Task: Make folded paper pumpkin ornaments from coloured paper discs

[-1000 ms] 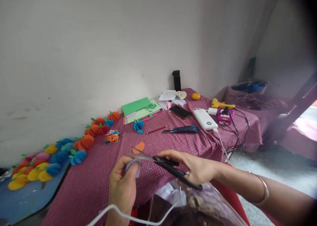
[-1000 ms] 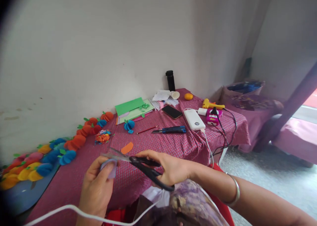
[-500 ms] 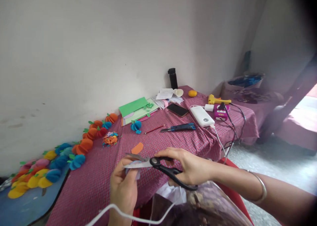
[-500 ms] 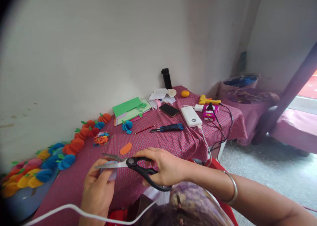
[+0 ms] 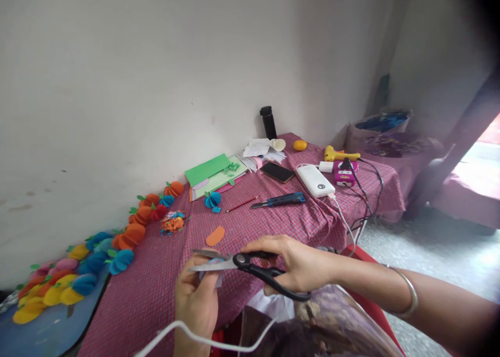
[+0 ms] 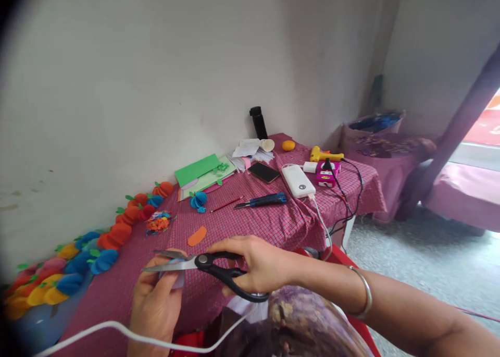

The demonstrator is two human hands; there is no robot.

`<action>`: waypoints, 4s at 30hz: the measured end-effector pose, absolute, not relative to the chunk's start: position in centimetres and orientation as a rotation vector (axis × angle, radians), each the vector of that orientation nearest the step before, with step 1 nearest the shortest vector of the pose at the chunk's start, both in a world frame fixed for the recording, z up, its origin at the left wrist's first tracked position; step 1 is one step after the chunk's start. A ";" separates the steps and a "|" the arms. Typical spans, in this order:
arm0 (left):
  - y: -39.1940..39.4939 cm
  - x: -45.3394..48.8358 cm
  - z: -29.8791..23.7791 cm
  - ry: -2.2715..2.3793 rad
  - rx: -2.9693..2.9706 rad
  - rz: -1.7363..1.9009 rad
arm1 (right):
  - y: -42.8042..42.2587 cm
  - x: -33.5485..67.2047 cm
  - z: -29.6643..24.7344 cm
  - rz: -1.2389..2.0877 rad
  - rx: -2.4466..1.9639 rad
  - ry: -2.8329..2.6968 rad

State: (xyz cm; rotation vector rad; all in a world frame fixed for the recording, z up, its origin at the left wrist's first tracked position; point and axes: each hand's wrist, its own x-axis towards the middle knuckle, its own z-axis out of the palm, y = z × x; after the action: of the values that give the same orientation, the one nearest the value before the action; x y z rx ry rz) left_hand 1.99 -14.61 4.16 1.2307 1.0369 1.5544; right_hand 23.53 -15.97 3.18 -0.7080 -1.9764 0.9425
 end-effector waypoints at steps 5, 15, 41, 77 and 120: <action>-14.7 2.0 4.2 1.024 1.237 1.551 | -16.0 23.6 3.1 0.984 -0.689 -1.956; -14.9 2.4 4.4 1.056 1.160 1.559 | -16.2 23.6 3.2 0.953 -0.690 -1.973; -15.2 2.4 4.4 1.050 1.188 1.548 | -16.3 23.5 3.2 0.876 -0.674 -1.997; -15.1 2.3 5.0 1.001 1.125 1.427 | -16.2 25.3 4.3 1.043 -0.705 -2.052; -15.3 2.3 4.4 1.048 1.262 1.276 | -16.4 25.1 4.0 0.890 -0.732 -2.099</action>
State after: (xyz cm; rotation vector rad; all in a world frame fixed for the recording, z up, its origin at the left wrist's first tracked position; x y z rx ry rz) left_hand 2.26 -15.35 4.36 1.2616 1.0485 1.2758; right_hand 25.13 -16.41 4.01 -0.7319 -2.0994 0.8898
